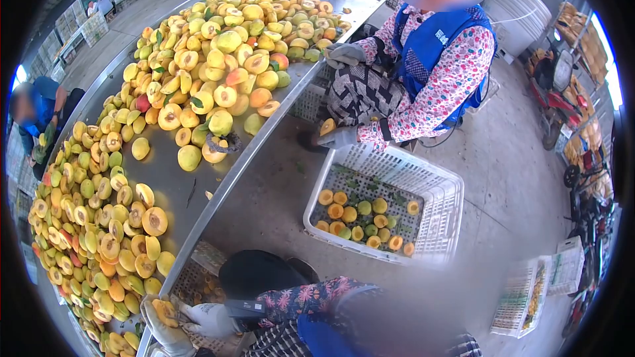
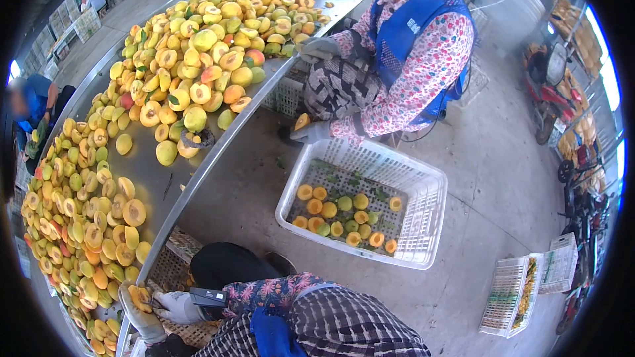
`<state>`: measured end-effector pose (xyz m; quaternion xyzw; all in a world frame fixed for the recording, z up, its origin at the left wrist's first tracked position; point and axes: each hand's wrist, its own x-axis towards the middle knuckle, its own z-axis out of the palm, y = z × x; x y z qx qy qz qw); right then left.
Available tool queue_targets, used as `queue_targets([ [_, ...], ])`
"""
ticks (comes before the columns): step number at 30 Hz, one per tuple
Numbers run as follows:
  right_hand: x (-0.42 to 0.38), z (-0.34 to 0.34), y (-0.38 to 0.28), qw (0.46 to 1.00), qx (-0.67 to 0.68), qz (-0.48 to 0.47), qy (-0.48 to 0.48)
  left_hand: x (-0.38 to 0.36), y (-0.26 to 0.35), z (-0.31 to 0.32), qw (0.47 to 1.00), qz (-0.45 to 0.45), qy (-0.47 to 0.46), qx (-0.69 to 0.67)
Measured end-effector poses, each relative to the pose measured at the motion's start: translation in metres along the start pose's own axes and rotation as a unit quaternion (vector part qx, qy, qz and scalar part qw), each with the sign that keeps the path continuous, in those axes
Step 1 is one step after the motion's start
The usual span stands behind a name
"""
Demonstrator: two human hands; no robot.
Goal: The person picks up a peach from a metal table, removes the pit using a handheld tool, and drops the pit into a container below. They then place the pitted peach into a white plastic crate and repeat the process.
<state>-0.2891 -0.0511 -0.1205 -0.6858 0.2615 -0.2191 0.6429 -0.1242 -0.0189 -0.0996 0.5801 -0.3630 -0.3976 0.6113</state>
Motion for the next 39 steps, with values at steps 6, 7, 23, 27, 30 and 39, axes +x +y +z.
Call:
queue_targets([
  [6, -0.003, -0.004, -0.006, 1.0, -0.001, 0.006, -0.002, -0.002, 0.002, 0.005, 0.996, 0.048, -0.001, 0.078],
  [7, -0.003, -0.004, -0.006, 1.0, -0.002, 0.008, 0.001, -0.001, -0.001, 0.001, 0.989, 0.074, -0.012, 0.127],
  [23, -0.01, -0.018, -0.01, 0.999, -0.046, 0.003, -0.012, -0.008, 0.019, 0.022, 0.994, -0.023, -0.065, 0.084],
  [27, -0.005, -0.009, 0.011, 0.999, -0.047, -0.023, 0.01, -0.018, 0.051, 0.044, 0.993, -0.065, 0.028, -0.092],
  [30, -0.01, -0.011, -0.023, 0.999, -0.026, 0.027, 0.033, -0.006, 0.029, 0.039, 0.979, -0.078, 0.055, -0.179],
  [39, -0.013, -0.015, -0.023, 0.997, -0.051, -0.055, 0.033, -0.003, 0.02, 0.042, 0.976, 0.0, 0.068, -0.206],
])
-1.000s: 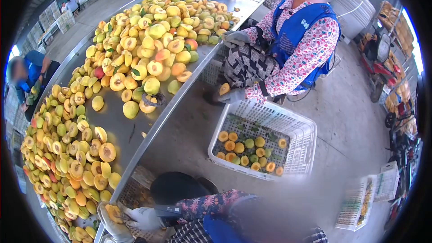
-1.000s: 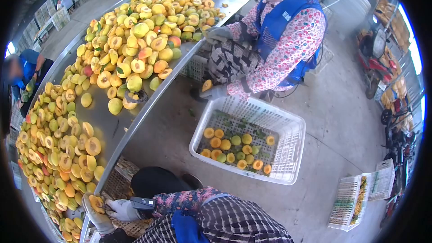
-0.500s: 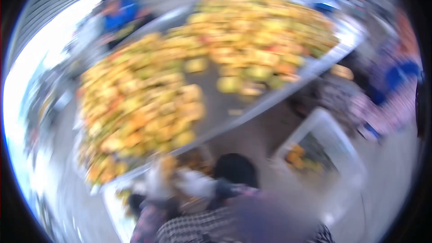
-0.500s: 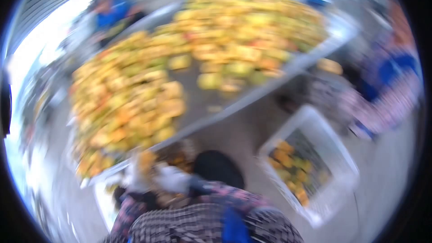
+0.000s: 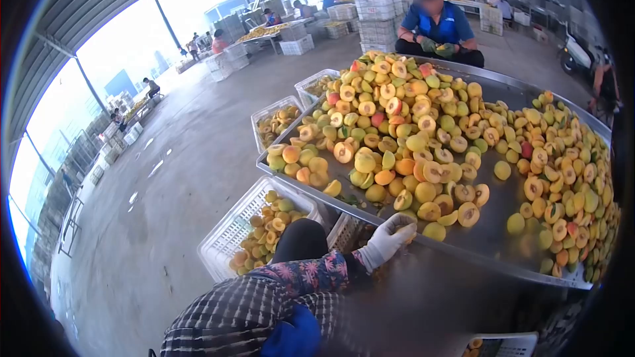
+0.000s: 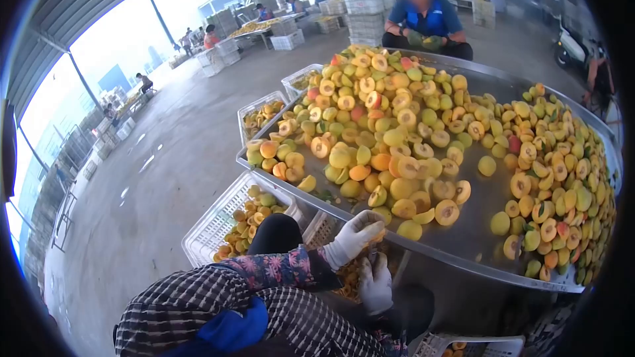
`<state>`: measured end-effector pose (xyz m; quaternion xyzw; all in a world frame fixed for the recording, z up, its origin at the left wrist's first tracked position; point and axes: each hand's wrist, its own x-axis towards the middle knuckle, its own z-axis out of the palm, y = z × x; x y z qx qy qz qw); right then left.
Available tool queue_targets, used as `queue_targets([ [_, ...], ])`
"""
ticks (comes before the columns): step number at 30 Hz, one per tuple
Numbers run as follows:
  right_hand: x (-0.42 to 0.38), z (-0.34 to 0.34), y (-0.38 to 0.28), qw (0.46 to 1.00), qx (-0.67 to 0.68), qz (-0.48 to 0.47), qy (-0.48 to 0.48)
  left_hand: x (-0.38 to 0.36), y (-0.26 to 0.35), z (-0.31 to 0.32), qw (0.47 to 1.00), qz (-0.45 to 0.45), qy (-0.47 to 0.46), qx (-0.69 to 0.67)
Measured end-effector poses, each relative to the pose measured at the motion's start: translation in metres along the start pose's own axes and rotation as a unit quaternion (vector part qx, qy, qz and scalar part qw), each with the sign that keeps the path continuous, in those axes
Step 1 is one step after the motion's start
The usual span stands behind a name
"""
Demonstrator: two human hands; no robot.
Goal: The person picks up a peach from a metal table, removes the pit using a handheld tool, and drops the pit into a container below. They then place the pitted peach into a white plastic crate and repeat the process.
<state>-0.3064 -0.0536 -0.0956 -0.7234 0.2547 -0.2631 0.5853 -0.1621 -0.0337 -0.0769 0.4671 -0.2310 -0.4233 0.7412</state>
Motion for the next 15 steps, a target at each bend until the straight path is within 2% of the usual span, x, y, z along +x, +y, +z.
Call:
queue_targets([
  [1, -0.001, 0.002, 0.0, 0.999, -0.024, -0.016, 0.019, -0.002, 0.003, 0.004, 1.0, 0.021, -0.005, -0.016],
  [2, 0.001, 0.0, -0.001, 0.999, 0.027, -0.034, -0.002, -0.007, 0.005, 0.012, 0.998, 0.044, 0.04, 0.017],
  [3, 0.002, 0.0, -0.001, 0.998, 0.031, -0.046, -0.007, -0.006, 0.006, 0.012, 0.981, 0.142, 0.035, 0.125],
  [5, 0.0, -0.002, 0.003, 0.997, 0.041, -0.063, -0.015, -0.008, 0.006, 0.012, 0.887, 0.319, 0.022, 0.332],
  [6, 0.004, 0.001, 0.012, 0.995, 0.073, -0.062, -0.022, -0.003, 0.005, 0.004, 0.885, 0.326, 0.007, 0.333],
  [7, 0.008, 0.006, 0.021, 0.993, 0.105, -0.053, -0.021, 0.0, -0.011, -0.002, 0.963, 0.191, 0.028, 0.187],
  [8, 0.01, 0.006, 0.02, 0.995, 0.09, -0.038, -0.016, -0.001, 0.001, -0.002, 0.997, 0.079, 0.009, 0.021],
  [10, 0.009, 0.007, 0.024, 0.993, 0.106, 0.034, -0.036, 0.005, 0.019, -0.006, 0.999, -0.017, -0.005, 0.034],
  [11, 0.006, 0.004, 0.017, 0.999, 0.027, -0.029, -0.025, 0.003, 0.03, -0.008, 0.998, -0.056, -0.022, 0.034],
  [12, 0.006, 0.003, -0.003, 0.998, 0.036, -0.044, -0.038, 0.003, 0.035, -0.013, 0.993, -0.102, -0.048, 0.038],
  [13, 0.005, 0.008, 0.011, 0.998, -0.009, -0.031, -0.061, 0.005, 0.036, -0.015, 0.992, -0.11, -0.039, 0.054],
  [14, 0.004, 0.016, 0.014, 0.997, 0.035, -0.035, -0.062, 0.006, 0.041, -0.021, 0.986, -0.13, -0.074, 0.073],
  [15, 0.003, 0.02, 0.002, 0.991, 0.11, 0.003, -0.074, 0.002, 0.048, -0.024, 0.98, -0.159, -0.081, 0.09],
])
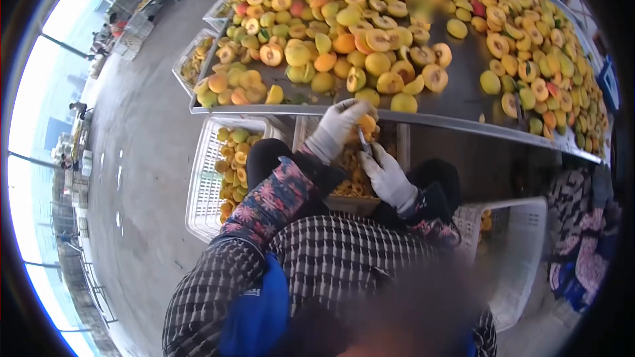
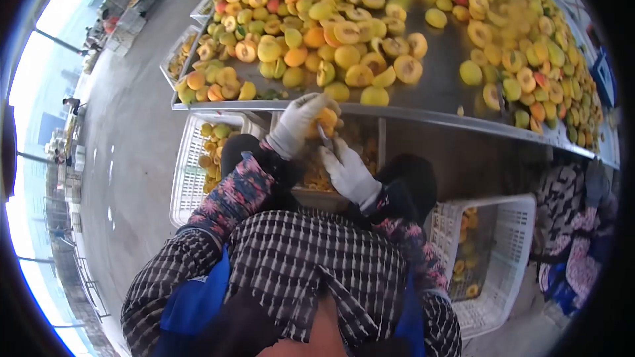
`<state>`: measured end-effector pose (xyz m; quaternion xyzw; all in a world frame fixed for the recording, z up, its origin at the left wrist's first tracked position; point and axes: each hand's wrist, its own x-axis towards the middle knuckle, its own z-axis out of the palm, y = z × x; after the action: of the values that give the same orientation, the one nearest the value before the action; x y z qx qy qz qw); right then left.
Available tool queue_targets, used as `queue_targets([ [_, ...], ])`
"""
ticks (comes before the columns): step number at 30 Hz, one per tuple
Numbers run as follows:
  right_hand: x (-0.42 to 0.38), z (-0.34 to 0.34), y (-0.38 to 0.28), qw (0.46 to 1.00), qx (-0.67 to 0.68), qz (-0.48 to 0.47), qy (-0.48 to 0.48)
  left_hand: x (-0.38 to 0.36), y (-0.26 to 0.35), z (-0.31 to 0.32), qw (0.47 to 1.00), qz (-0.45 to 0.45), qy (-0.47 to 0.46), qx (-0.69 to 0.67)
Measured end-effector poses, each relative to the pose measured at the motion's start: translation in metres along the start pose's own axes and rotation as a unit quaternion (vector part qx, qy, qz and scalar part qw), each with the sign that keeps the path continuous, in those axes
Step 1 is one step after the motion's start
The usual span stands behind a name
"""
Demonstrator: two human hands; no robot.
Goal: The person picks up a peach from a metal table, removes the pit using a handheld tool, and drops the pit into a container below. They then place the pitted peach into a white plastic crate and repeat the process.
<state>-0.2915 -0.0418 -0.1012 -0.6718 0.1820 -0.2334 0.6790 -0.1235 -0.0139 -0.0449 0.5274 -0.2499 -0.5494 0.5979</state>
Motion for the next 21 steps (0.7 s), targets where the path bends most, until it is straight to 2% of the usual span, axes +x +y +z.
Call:
queue_targets([
  [2, 0.0, 0.008, -0.014, 0.976, 0.171, 0.129, -0.05, -0.004, -0.001, -0.017, 0.996, -0.029, -0.061, -0.054],
  [5, -0.001, 0.016, -0.05, 0.902, 0.327, 0.268, -0.087, -0.021, 0.009, -0.02, 0.994, -0.033, -0.068, -0.075],
  [8, 0.001, 0.024, -0.053, 0.858, 0.41, 0.293, -0.103, -0.029, 0.015, -0.022, 0.991, -0.007, -0.066, -0.114],
  [11, 0.001, 0.029, -0.046, 0.821, 0.473, 0.292, -0.131, -0.03, 0.009, -0.032, 0.99, -0.015, -0.07, -0.122],
  [15, 0.0, 0.04, -0.04, 0.746, 0.582, 0.274, -0.171, -0.035, 0.006, -0.029, 0.969, -0.053, -0.049, -0.236],
  [17, 0.0, 0.039, -0.05, 0.788, 0.538, 0.257, -0.154, -0.039, 0.009, -0.023, 0.952, -0.073, -0.02, -0.297],
  [20, -0.003, 0.035, -0.052, 0.863, 0.432, 0.231, -0.124, -0.024, -0.003, -0.044, 0.968, -0.002, 0.032, -0.25],
  [21, -0.004, 0.03, -0.052, 0.89, 0.386, 0.218, -0.11, -0.024, 0.004, -0.056, 0.984, 0.065, 0.067, -0.151],
])
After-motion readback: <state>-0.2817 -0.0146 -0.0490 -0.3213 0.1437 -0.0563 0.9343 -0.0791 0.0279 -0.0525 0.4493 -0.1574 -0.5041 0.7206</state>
